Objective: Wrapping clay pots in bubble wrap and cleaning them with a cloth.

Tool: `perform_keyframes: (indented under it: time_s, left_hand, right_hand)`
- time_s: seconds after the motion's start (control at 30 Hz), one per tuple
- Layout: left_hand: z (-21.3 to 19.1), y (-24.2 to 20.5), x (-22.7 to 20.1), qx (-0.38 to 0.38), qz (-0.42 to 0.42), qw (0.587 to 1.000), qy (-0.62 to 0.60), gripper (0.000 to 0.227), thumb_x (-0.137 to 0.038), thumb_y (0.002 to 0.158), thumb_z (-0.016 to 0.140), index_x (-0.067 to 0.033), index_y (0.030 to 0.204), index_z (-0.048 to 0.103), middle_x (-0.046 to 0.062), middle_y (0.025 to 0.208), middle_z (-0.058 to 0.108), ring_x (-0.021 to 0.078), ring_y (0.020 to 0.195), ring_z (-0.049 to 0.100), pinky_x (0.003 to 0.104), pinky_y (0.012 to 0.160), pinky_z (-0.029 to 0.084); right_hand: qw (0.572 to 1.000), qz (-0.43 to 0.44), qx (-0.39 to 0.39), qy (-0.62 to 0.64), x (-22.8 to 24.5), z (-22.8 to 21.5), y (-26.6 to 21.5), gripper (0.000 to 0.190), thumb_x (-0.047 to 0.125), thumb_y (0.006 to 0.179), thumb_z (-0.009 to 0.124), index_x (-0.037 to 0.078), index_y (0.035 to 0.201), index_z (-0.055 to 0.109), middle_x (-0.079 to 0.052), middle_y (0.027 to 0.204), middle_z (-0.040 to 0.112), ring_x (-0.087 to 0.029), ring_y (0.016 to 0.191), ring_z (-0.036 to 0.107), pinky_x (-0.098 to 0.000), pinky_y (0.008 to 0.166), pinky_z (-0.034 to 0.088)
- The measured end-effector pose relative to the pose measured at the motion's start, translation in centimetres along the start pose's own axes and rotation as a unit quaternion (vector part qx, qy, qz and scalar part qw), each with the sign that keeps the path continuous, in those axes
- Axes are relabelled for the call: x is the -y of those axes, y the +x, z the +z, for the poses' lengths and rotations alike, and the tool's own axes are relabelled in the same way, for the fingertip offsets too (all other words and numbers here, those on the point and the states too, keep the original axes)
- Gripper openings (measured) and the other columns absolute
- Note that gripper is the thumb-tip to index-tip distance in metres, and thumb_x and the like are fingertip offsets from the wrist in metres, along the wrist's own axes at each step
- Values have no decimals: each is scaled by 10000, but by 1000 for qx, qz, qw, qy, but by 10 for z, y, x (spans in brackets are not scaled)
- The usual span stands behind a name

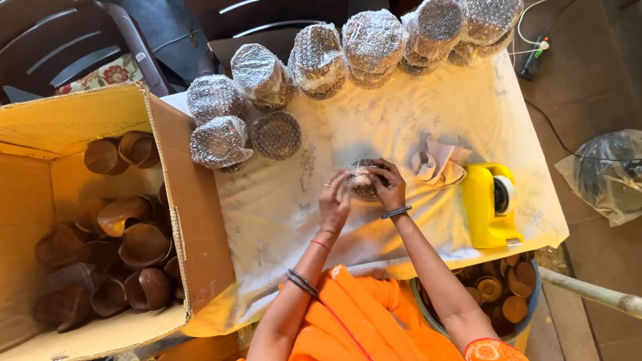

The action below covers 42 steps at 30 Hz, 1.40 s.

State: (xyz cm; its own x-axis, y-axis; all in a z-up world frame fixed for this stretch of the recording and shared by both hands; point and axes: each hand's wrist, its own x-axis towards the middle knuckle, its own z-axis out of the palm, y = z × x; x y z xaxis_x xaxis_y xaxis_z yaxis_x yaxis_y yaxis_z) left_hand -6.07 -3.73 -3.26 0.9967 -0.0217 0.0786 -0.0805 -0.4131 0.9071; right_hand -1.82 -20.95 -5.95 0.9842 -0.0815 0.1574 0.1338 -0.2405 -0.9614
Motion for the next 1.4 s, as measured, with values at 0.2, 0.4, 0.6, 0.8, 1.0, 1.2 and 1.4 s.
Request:
perform_keyframes:
  time_s: [0.2, 0.4, 0.6, 0.8, 1.0, 1.2, 1.4]
  left_hand:
    - [14, 11, -9, 21, 64, 975, 212, 614, -226, 993, 629, -68, 1551, 429, 113, 1662, 353, 321, 1550, 302, 475, 1229, 289]
    - [23, 10, -27, 105, 102, 924, 353, 831, -365, 906, 684, -82, 1592, 311, 60, 1691, 225, 275, 1559, 209, 491, 1239, 211]
    - [25, 7, -24, 100, 114, 906, 395, 828, -366, 916, 684, -104, 1607, 310, 33, 1707, 228, 252, 1571, 210, 471, 1257, 197]
    - [20, 11, -31, 121, 109, 902, 401, 773, -345, 940, 656, -132, 1601, 318, 17, 1705, 221, 248, 1570, 196, 474, 1259, 177]
    - [19, 9, -31, 141, 95, 899, 403, 734, -347, 957, 633, -141, 1591, 327, 10, 1705, 209, 247, 1570, 181, 475, 1258, 159]
    - [22, 11, -31, 142, 102, 894, 412, 737, -347, 958, 628, -133, 1594, 325, 16, 1702, 210, 259, 1570, 175, 475, 1258, 163]
    - [21, 11, -34, 146, 98, 894, 411, 745, -336, 947, 636, -127, 1592, 327, 21, 1699, 219, 266, 1568, 173, 478, 1254, 171]
  right_hand:
    - [1000, 3, -13, 15, -8, 2, 1, 183, -24, 884, 749, 68, 1040, 776, -84, 1288, 664, -204, 1277, 615, -320, 1036, 533]
    - [996, 28, 2, 85, -3, -22, 2, 285, -89, 856, 675, 71, 1085, 729, -86, 1330, 650, -216, 1329, 585, -347, 1110, 476]
    - [974, -97, 29, -203, 43, -31, -5, 349, -58, 840, 706, 69, 1164, 736, -82, 1298, 680, -306, 1299, 585, -410, 1121, 453]
    - [962, -125, 44, -238, 16, -48, -9, 336, -7, 832, 714, 97, 1149, 755, -87, 1299, 701, -320, 1310, 582, -421, 1113, 451]
    - [973, -47, 17, -226, 29, -89, -17, 482, 164, 775, 798, 97, 1244, 705, -90, 1316, 664, -292, 1353, 536, -444, 1167, 421]
    - [931, -94, 74, -344, 15, -84, -14, 483, 235, 716, 864, 122, 1172, 757, -80, 1194, 665, -308, 1267, 528, -470, 1070, 440]
    - [929, -125, 91, -337, 38, -73, 4, 260, 275, 704, 862, 181, 930, 774, -29, 1117, 672, -291, 1203, 539, -465, 1008, 439]
